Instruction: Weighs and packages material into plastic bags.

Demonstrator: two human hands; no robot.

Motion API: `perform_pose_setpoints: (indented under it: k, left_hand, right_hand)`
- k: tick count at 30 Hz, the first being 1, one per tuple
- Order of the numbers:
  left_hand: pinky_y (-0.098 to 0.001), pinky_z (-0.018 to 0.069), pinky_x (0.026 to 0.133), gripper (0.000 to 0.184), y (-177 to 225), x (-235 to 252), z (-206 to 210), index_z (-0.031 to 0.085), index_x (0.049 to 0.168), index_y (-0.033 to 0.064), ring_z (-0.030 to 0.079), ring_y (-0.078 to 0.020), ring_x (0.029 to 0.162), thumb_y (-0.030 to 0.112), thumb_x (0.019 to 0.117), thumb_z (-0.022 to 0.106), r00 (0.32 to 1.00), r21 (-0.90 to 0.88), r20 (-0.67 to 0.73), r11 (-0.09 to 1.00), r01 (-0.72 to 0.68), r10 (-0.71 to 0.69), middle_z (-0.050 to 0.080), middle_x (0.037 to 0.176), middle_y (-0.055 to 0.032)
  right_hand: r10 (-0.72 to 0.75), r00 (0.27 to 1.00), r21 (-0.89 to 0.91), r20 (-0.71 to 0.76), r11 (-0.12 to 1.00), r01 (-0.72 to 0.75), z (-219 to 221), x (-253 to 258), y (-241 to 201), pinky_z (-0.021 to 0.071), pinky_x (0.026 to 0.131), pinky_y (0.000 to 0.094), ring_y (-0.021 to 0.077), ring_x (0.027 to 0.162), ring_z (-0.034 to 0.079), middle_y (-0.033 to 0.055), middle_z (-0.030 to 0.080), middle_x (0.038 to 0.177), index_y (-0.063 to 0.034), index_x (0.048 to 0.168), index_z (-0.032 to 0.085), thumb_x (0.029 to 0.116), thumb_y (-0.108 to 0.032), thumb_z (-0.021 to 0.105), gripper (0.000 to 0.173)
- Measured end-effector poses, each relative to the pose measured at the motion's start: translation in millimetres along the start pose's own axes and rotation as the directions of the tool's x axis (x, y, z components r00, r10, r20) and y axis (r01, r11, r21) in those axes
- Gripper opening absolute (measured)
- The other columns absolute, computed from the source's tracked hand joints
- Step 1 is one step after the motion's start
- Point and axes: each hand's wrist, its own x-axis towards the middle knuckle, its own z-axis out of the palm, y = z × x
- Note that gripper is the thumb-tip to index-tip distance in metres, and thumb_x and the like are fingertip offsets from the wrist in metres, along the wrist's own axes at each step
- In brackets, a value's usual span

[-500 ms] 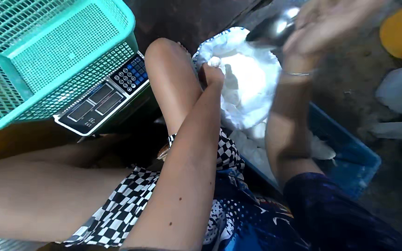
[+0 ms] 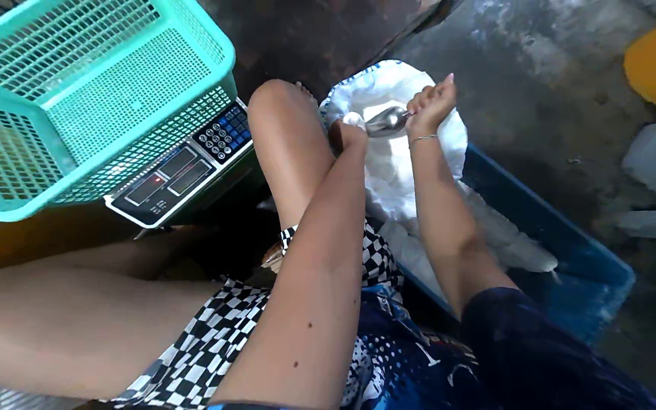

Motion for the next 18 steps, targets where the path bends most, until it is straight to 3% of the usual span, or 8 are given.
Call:
perform_pose_setpoints:
  k: [4, 10, 13, 15, 18]
  left_hand:
    - [-0.0449, 0.0453, 0.11, 0.049, 4, -4, -2, 0.049, 0.142, -0.0047, 0.053, -0.0317, 0.135, 0.015, 0.0992, 0.062, 0.999, 0.018, -0.021, 0.999, 0.031, -0.03, 0.054, 0.144, -0.0244]
    - [-0.046, 0.0462, 0.109, 0.044, 0, 5, 6, 0.052, 0.14, -0.0025, 0.054, -0.0314, 0.134, 0.017, 0.1012, 0.059, 0.999, -0.009, -0.042, 1.0, 0.017, -0.017, 0.057, 0.141, -0.0229]
    - [-0.0471, 0.0443, 0.111, 0.046, -3, 12, 11, 0.05, 0.143, -0.002, 0.053, -0.0323, 0.136, 0.016, 0.1016, 0.058, 0.999, -0.07, -0.044, 0.997, -0.017, 0.014, 0.055, 0.144, -0.0237]
    - [-0.049, 0.0437, 0.111, 0.047, -5, 10, 11, 0.05, 0.142, -0.0034, 0.052, -0.0349, 0.136, 0.015, 0.1005, 0.061, 0.998, -0.098, -0.041, 0.993, -0.059, 0.055, 0.054, 0.144, -0.0258]
    - [-0.0495, 0.0471, 0.106, 0.039, 0, -5, 3, 0.058, 0.132, -0.0046, 0.057, -0.0346, 0.128, 0.015, 0.0992, 0.064, 0.991, -0.098, -0.011, 0.986, -0.136, 0.135, 0.059, 0.136, -0.0258]
  right_hand:
    - [0.026, 0.998, 0.031, -0.062, 0.999, -0.025, -25, 12, -17, 0.0308, 0.039, 0.0235, 0.007, 0.036, 0.029, -0.0071, 0.028, 0.044, -0.0206, 0.064, 0.032, 0.1123, -0.031, 0.012, 0.053]
    - [-0.205, 0.963, 0.011, 0.173, 0.978, 0.206, 17, 0, -94, 0.0337, 0.038, 0.0222, 0.0053, 0.035, 0.033, -0.0072, 0.032, 0.043, -0.0213, 0.06, 0.031, 0.1106, -0.021, 0.014, 0.053]
    - [-0.347, 0.903, 0.05, 0.252, 0.937, 0.346, 43, -20, -121, 0.0343, 0.039, 0.0204, 0.0034, 0.036, 0.035, -0.0075, 0.033, 0.043, -0.0205, 0.058, 0.032, 0.1031, -0.009, 0.02, 0.048]
    - [-0.379, 0.879, -0.003, 0.289, 0.918, 0.397, 50, -34, -105, 0.0363, 0.04, 0.0203, 0.0019, 0.038, 0.036, -0.0092, 0.035, 0.045, -0.0207, 0.06, 0.036, 0.1032, -0.011, 0.024, 0.046]
    - [-0.301, 0.906, -0.202, 0.297, 0.908, 0.368, 37, -49, -27, 0.0355, 0.045, 0.022, 0.0006, 0.044, 0.036, -0.0116, 0.035, 0.05, -0.0193, 0.062, 0.039, 0.1063, -0.016, 0.032, 0.045]
